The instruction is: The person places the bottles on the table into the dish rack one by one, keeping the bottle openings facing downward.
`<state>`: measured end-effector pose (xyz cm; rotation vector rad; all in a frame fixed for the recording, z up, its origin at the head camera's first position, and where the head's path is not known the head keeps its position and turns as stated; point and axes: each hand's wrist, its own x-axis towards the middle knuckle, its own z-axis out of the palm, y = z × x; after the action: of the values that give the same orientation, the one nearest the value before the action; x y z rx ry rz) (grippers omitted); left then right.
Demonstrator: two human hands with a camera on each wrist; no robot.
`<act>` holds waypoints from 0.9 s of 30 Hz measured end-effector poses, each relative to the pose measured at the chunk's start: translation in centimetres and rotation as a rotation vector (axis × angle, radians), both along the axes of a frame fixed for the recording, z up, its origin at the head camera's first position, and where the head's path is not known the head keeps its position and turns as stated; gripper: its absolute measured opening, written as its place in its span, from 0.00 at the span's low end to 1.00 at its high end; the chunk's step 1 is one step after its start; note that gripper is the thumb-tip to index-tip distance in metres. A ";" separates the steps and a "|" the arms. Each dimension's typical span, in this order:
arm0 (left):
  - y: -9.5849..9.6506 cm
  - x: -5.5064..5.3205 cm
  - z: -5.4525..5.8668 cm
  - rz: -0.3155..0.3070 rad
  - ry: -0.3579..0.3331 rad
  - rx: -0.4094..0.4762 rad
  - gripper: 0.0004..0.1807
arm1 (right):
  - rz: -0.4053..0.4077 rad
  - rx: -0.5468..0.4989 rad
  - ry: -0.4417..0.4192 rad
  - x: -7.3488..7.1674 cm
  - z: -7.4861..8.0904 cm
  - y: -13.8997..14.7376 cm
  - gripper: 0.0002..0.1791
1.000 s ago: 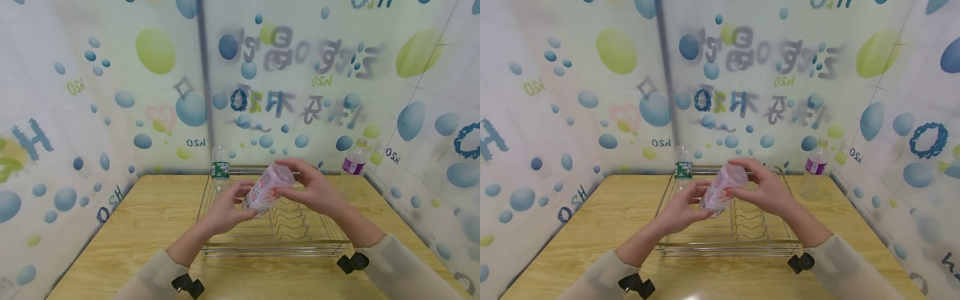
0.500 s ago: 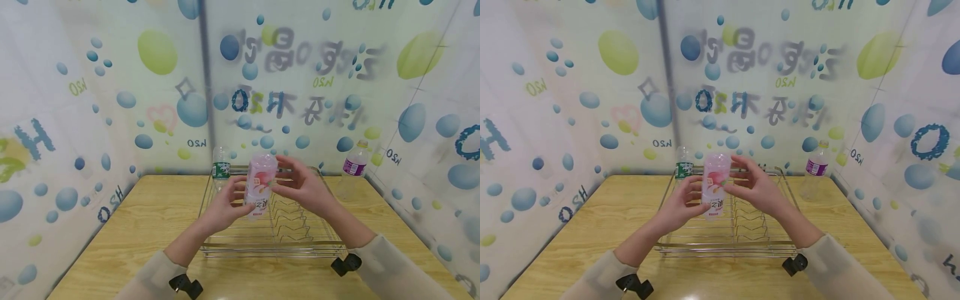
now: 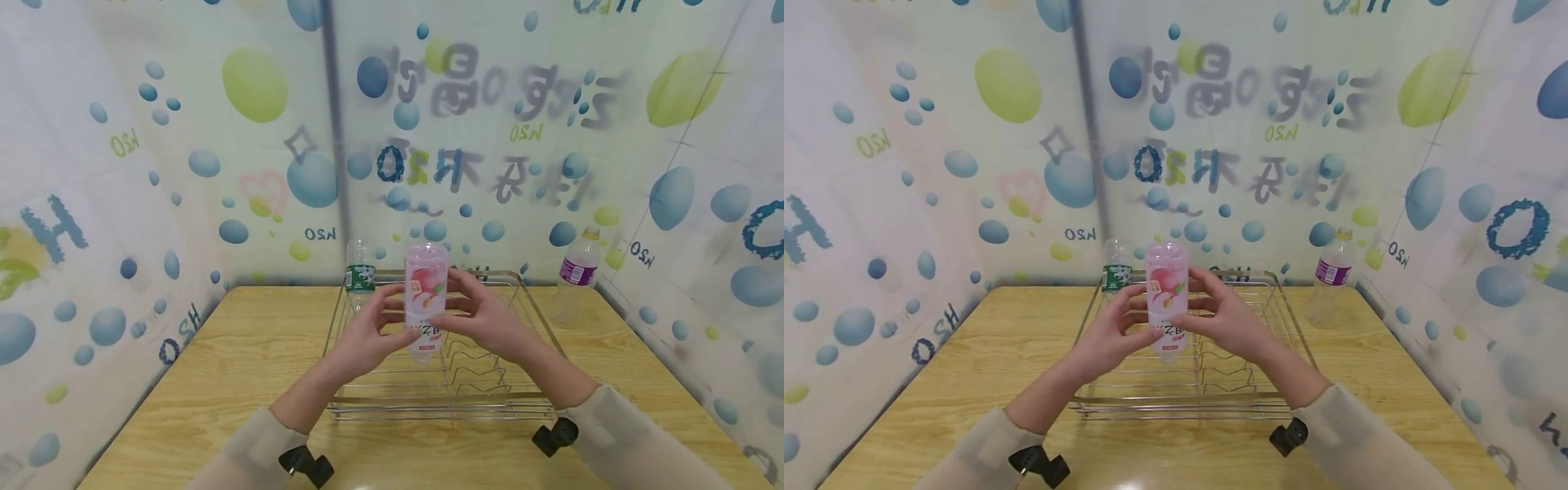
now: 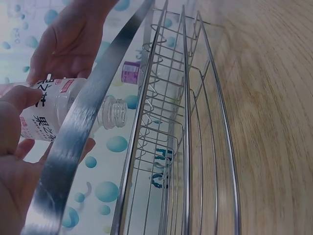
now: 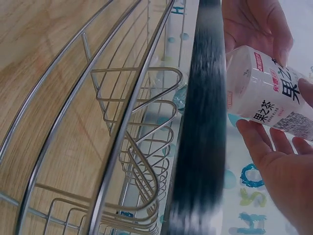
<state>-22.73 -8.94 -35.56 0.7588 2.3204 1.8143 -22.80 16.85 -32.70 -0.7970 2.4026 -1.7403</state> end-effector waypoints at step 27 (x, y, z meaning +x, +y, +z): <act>-6.1 0.0 -0.8 0.154 0.102 -0.051 0.25 | -0.051 0.010 0.045 -0.4 -0.4 0.4 0.45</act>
<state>-22.73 -15.03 -36.35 0.6989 2.5452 1.8075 -23.24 17.26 -33.05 -0.7888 2.4796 -1.7456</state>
